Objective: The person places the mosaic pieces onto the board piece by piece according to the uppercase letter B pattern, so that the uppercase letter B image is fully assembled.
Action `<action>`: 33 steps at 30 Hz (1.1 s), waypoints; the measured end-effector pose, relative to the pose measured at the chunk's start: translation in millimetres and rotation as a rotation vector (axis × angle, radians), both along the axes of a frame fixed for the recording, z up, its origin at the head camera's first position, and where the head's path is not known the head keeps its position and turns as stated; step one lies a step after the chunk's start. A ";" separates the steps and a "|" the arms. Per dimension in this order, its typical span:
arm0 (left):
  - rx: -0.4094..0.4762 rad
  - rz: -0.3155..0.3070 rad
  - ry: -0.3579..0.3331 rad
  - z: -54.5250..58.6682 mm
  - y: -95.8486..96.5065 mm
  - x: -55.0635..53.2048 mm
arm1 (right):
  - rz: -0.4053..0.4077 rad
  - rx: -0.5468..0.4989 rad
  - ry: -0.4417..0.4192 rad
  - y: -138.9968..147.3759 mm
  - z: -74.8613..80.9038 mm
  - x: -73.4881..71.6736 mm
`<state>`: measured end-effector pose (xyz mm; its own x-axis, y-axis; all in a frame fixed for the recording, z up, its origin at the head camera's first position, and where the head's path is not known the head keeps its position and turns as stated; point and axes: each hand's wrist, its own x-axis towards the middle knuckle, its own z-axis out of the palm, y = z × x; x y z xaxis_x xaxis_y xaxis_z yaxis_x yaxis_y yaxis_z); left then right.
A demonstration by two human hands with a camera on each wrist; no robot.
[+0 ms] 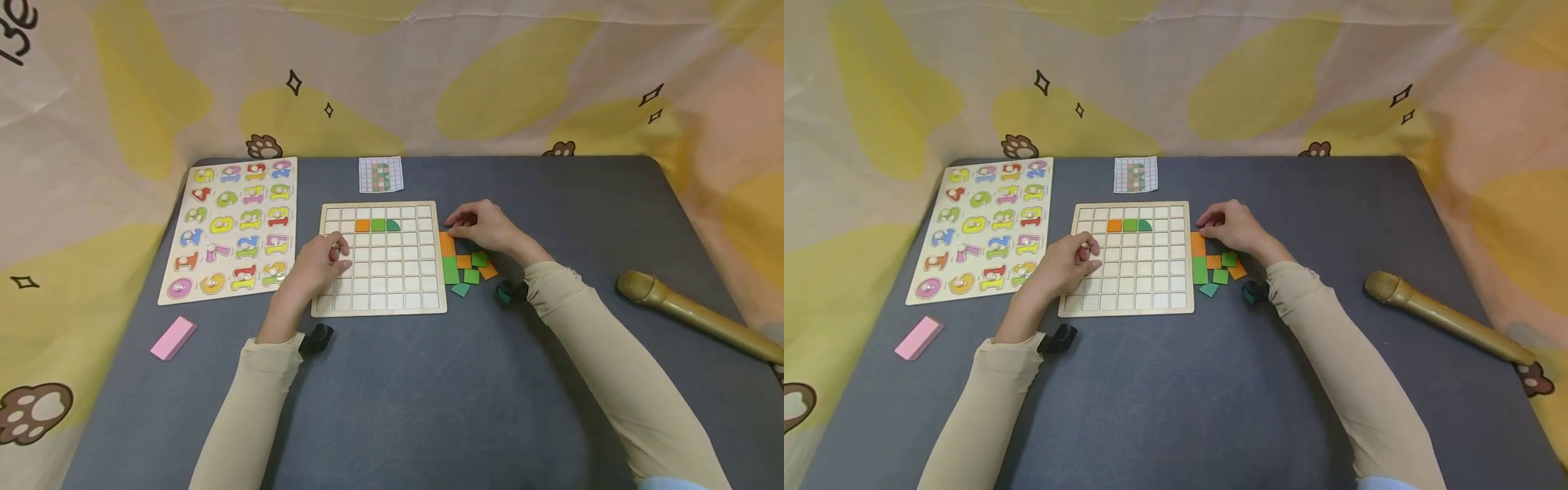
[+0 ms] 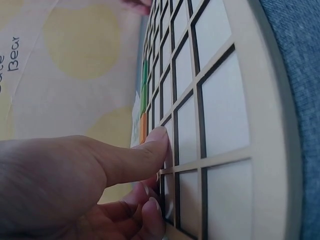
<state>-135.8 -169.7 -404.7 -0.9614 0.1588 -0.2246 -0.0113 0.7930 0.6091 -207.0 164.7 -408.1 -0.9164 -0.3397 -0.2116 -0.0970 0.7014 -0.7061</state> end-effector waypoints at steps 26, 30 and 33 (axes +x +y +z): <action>-0.005 -0.010 0.006 -2.0 1.5 -0.7 | 0.009 0.263 0.164 -7.4 12.1 51.1; -0.008 -0.007 0.010 -1.3 0.2 -0.8 | -0.113 0.230 0.223 -14.5 6.8 65.8; -0.006 -0.009 0.012 -1.8 -0.5 -0.8 | -0.204 0.179 0.226 -17.4 0.8 74.9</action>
